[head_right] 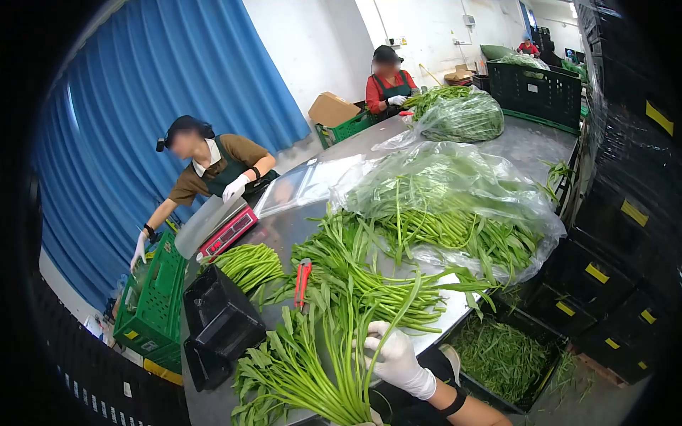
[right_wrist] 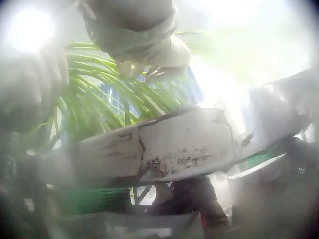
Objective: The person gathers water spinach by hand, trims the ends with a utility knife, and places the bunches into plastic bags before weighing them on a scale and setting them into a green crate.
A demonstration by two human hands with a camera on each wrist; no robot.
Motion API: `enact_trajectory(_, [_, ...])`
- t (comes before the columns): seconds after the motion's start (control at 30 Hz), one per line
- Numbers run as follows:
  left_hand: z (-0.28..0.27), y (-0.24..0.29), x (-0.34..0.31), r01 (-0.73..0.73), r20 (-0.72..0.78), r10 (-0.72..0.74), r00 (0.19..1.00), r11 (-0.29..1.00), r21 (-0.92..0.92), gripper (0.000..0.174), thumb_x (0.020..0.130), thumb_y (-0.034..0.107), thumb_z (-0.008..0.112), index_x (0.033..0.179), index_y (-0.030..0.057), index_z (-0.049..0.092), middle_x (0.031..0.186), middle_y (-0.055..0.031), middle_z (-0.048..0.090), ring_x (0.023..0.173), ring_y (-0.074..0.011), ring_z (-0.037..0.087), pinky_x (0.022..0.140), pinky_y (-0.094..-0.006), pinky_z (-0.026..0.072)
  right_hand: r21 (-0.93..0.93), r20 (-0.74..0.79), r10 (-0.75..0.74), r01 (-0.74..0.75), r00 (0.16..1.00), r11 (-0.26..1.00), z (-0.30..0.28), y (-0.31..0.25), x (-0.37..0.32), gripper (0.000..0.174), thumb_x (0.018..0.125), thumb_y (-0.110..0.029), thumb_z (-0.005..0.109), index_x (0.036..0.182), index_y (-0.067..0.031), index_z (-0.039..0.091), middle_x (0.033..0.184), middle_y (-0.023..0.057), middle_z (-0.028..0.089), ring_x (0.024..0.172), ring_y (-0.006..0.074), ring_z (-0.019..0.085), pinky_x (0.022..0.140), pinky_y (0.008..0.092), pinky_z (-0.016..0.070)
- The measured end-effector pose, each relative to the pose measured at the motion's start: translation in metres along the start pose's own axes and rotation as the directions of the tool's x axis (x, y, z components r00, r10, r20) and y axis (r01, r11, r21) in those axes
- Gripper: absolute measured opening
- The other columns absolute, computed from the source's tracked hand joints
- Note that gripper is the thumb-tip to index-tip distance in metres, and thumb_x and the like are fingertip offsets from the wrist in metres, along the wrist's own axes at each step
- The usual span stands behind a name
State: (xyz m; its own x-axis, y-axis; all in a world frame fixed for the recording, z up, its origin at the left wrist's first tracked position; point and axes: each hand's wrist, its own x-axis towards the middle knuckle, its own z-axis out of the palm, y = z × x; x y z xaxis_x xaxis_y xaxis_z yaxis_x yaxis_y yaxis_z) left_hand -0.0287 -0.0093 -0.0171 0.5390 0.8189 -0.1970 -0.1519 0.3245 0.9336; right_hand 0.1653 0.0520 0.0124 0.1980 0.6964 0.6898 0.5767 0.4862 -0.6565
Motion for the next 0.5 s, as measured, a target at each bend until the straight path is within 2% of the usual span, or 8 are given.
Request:
enact_trajectory(0.13, [0.000,0.003,0.001,0.005,0.012,-0.004,1.000,0.999,-0.036,0.025,0.071,0.009,0.071,0.088,-0.0038,0.059,0.075,-0.0115,0.062,0.065,-0.0199,0.060,0.061,-0.0297,0.0505,-0.077,0.055,-0.054,0.058,0.997,0.995,-0.003,0.001,0.006,0.025,0.067,-0.014,0.078,0.088,-0.0069,0.068,0.093,0.0072,0.062,0.079,0.0238,0.063,0.065,0.0324,0.0518])
enact_trajectory(0.2, [0.001,0.005,0.002,0.005,0.025,-0.003,1.000,0.997,-0.077,0.022,0.073,0.008,0.071,0.087,-0.0039,0.060,0.075,-0.0120,0.063,0.064,-0.0206,0.062,0.060,-0.0293,0.0512,-0.192,0.104,-0.130,0.148,0.986,0.970,-0.003,0.006,0.008,0.022,0.068,-0.017,0.077,0.086,-0.0094,0.069,0.088,0.0052,0.062,0.077,0.0226,0.063,0.063,0.0320,0.0505])
enact_trajectory(0.3, [0.001,0.007,0.003,0.004,0.040,0.002,0.999,0.991,-0.137,0.017,0.075,0.008,0.071,0.085,-0.0040,0.062,0.075,-0.0128,0.065,0.064,-0.0215,0.064,0.058,-0.0287,0.0523,-0.201,0.075,-0.219,0.230,0.973,0.952,-0.013,0.006,0.011,0.016,0.067,-0.014,0.073,0.079,-0.0111,0.064,0.084,0.0036,0.059,0.070,0.0236,0.059,0.058,0.0350,0.0472])
enact_trajectory(0.33, [0.001,0.007,0.003,0.003,0.045,0.004,0.999,0.988,-0.157,0.016,0.076,0.007,0.071,0.084,-0.0041,0.063,0.075,-0.0130,0.066,0.064,-0.0218,0.065,0.058,-0.0285,0.0527,-0.200,0.076,-0.220,0.231,0.973,0.952,-0.018,0.004,0.012,0.016,0.067,-0.014,0.073,0.079,-0.0111,0.064,0.084,0.0036,0.059,0.070,0.0236,0.059,0.058,0.0350,0.0472])
enact_trajectory(0.4, [-0.001,0.004,0.005,-0.016,0.032,0.021,0.999,0.988,-0.154,0.016,0.076,0.007,0.071,0.084,-0.0041,0.063,0.075,-0.0128,0.066,0.063,-0.0216,0.064,0.057,-0.0283,0.0525,-0.217,0.184,-0.184,0.222,0.966,0.951,-0.030,0.001,0.012,0.015,0.067,-0.012,0.071,0.078,-0.0107,0.061,0.076,0.0029,0.057,0.065,0.0230,0.058,0.055,0.0341,0.0462])
enact_trajectory(0.43, [-0.001,0.003,0.006,-0.034,0.022,0.037,0.999,0.988,-0.151,0.016,0.076,0.007,0.071,0.084,-0.0041,0.063,0.074,-0.0126,0.065,0.062,-0.0214,0.064,0.056,-0.0280,0.0522,-0.220,0.172,-0.196,0.232,0.965,0.948,-0.034,-0.004,0.014,0.014,0.069,-0.011,0.070,0.077,-0.0108,0.059,0.071,0.0029,0.054,0.062,0.0230,0.057,0.053,0.0340,0.0452])
enact_trajectory(0.5, [0.001,0.003,0.007,-0.033,0.024,0.037,0.999,0.988,-0.150,0.018,0.075,0.007,0.072,0.086,-0.0041,0.063,0.075,-0.0124,0.065,0.063,-0.0212,0.064,0.057,-0.0282,0.0521,-0.237,0.178,-0.194,0.234,0.965,0.943,-0.039,-0.005,0.014,0.014,0.069,-0.012,0.070,0.076,-0.0113,0.059,0.071,0.0026,0.055,0.062,0.0228,0.057,0.053,0.0341,0.0454])
